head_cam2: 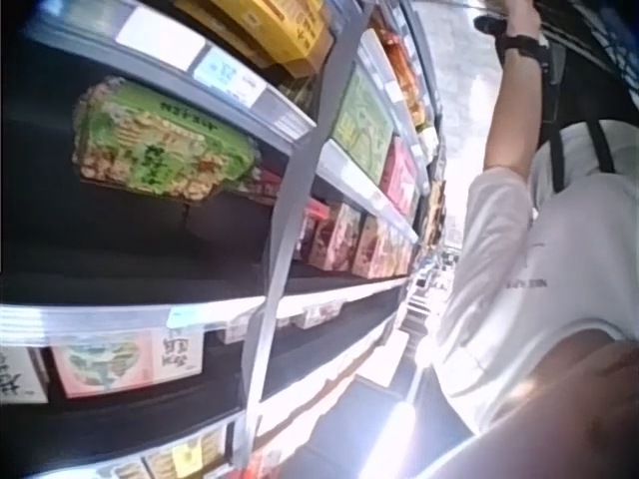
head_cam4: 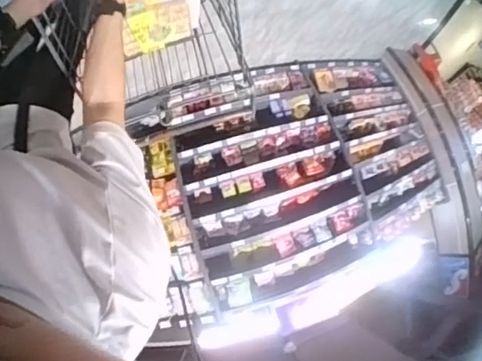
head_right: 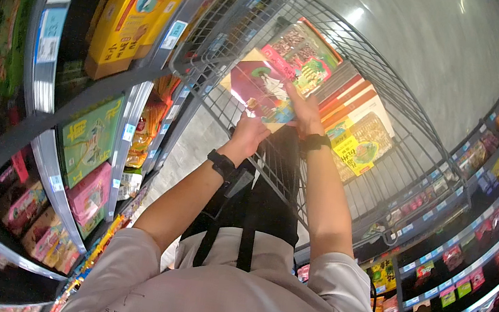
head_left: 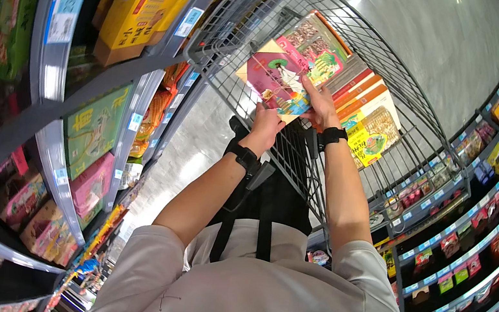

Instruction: Picking packaged food items from supermarket shelves and placing them into a shopping cart.

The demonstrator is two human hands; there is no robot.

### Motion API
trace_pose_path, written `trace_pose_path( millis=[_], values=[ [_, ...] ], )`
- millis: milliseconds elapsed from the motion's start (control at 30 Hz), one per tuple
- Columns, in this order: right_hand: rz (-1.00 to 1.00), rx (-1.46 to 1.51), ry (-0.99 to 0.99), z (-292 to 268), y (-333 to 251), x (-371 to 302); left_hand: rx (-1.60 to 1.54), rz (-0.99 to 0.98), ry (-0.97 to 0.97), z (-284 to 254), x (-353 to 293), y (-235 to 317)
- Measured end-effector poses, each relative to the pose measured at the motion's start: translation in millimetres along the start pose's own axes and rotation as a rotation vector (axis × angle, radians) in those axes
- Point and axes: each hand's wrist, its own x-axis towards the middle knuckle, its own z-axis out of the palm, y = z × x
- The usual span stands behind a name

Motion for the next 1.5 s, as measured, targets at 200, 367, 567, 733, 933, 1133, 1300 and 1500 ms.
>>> trace_pose_path(
  millis=[200,367,567,733,933,1133,1300,1500],
  values=[
    [-0.350,-0.091,0.244,15,4,-20,0.100,0.157,-0.104,5,-62,12],
    [-0.606,-0.504,0.401,-8,37,-9,0.162,0.214,-0.333,-27,-111,24],
    [-0.775,-0.443,0.260,41,38,-82,0.191,0.399,-0.306,-116,-187,29],
    [-0.881,-0.358,0.121,129,64,-170,0.049,0.530,-0.273,-225,-237,3],
    [-1.034,-0.551,-0.184,268,124,-230,-0.139,0.769,-0.045,-383,-304,-25],
    [-1.007,-0.573,-0.627,420,149,-350,-0.221,1.163,0.458,-490,-381,-28],
    [-1.107,-0.634,-0.874,514,154,-396,-0.215,1.411,0.862,-545,-438,-17],
    [-1.215,-0.562,-1.000,598,159,-452,-0.130,1.521,1.067,-578,-489,-12]
  ],
)
